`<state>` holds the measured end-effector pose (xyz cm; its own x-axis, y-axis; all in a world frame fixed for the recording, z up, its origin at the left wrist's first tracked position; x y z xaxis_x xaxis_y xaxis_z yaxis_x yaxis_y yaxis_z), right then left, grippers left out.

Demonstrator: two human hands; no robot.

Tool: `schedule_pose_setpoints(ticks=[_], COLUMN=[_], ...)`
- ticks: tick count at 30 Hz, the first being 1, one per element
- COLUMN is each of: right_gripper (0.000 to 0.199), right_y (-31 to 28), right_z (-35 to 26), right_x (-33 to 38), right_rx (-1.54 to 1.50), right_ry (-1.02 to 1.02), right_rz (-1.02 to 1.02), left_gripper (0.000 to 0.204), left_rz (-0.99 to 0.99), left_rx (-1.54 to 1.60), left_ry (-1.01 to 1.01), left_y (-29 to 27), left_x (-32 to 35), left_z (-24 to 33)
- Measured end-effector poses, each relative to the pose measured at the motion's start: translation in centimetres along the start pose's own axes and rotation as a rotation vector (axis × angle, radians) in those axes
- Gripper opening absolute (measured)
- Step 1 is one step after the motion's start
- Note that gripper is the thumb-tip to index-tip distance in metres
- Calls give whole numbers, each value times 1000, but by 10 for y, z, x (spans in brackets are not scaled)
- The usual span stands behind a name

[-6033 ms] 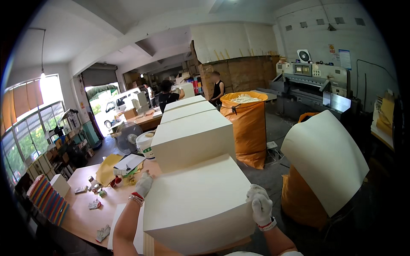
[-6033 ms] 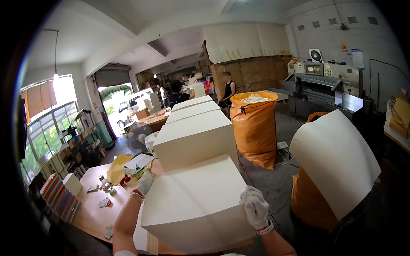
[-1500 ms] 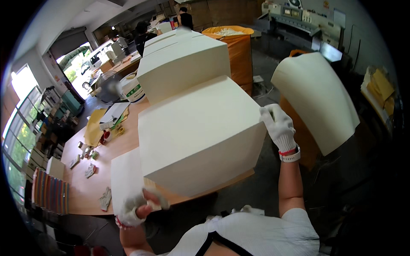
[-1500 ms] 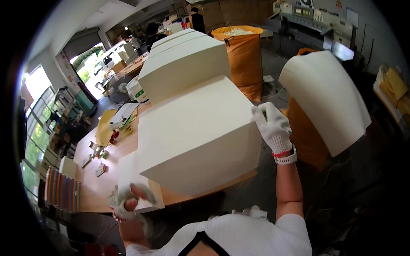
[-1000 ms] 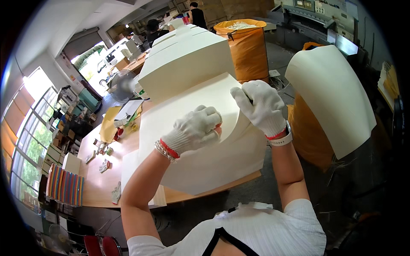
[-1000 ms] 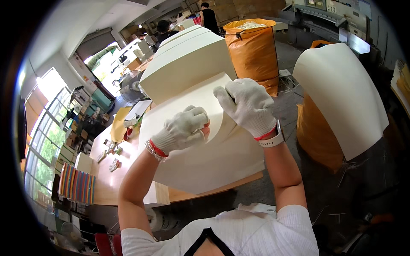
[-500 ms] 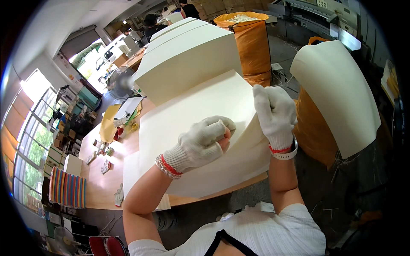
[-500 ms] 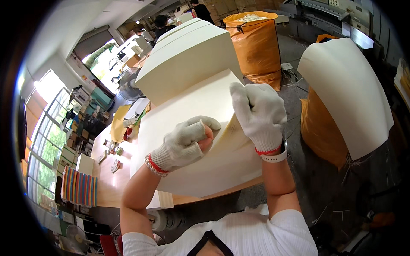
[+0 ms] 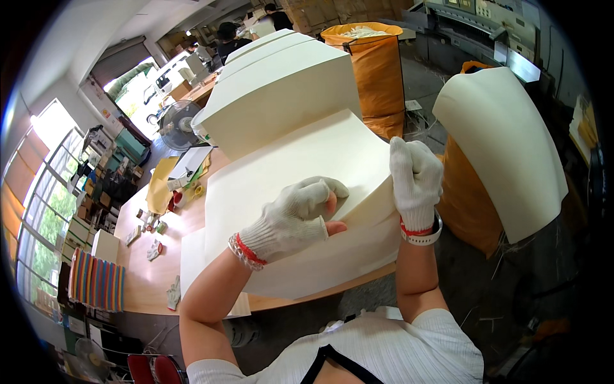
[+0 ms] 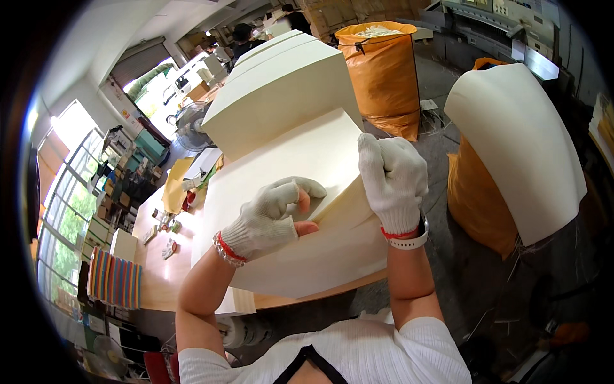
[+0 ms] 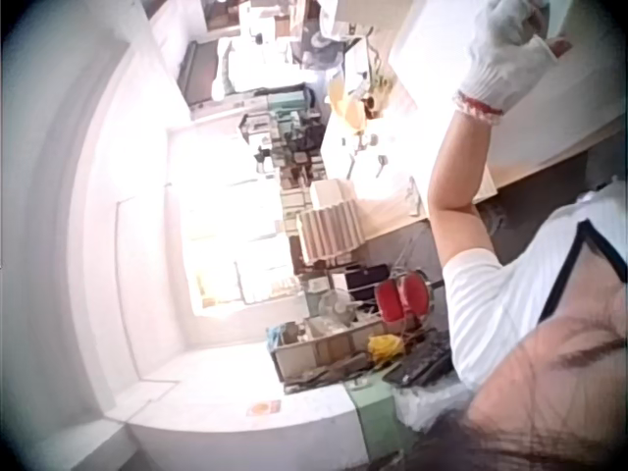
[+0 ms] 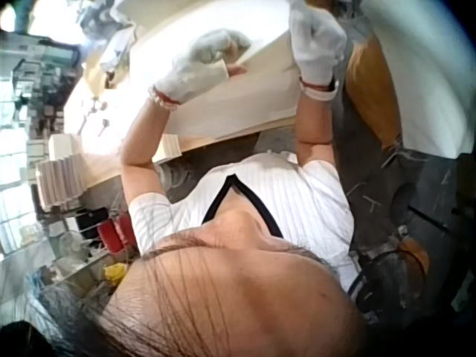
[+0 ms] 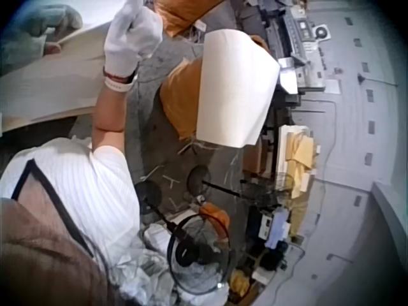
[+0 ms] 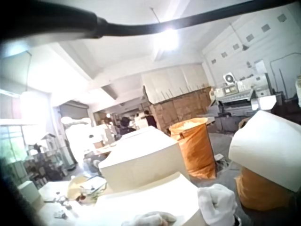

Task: The person separates large white paper sheets from a stack and places them onto a smaller pile on a table.

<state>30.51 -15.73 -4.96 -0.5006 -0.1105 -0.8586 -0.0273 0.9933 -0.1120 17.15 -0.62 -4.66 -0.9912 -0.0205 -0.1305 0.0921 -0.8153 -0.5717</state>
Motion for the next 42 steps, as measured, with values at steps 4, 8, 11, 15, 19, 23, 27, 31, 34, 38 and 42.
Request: schedule_pose_setpoints(ticks=[4, 8, 11, 15, 19, 23, 27, 31, 34, 38, 42], right_gripper=[37, 41, 41, 41, 40, 40, 39, 37, 36, 38, 41], right_y=[2, 5, 4, 3, 2, 3, 5, 3, 4, 3, 4], right_z=[4, 2, 2, 4, 5, 5, 3, 5, 5, 5, 6], right_x=[0, 0, 0, 1, 1, 2, 1, 2, 2, 2, 2], right_rx=[-13, -38, -34, -9, -33, -57, -33, -15, -15, -51, -26], right_ry=[32, 35, 59, 70, 48, 52, 42, 64, 57, 80, 77], right_rz=[-11, -18, -14, 8, 8, 9, -11, 20, 29, -7, -56], left_gripper=[40, 43, 39, 35, 33, 30, 34, 35, 38, 43, 42], left_rz=[115, 73, -58, 28, 35, -13, -13, 19, 46, 23, 82], left_rx=[93, -81, -135, -178, -119, -45, -187, -177, -164, -158, -229], left_ry=[51, 212, 214, 263, 258, 197, 297, 239, 210, 272, 400], left_y=[1, -1, 2, 4, 3, 0, 3, 6, 5, 3, 6], left_x=[5, 9, 1, 2, 1, 2, 4, 0, 1, 0, 3], left_z=[2, 7, 13, 16, 9, 4, 10, 12, 10, 7, 21])
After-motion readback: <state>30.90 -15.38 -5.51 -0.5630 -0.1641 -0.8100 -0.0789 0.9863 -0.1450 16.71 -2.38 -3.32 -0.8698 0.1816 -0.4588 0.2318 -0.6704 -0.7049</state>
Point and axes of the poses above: each hand's wrist, its own x-axis away from the middle knuckle, its own y-axis out of the palm, z = x × y, the point moved 6 cm from there along -x, towards the middle knuckle, and after that the axes turned 11 degrees about x, right-handed, at the moved point
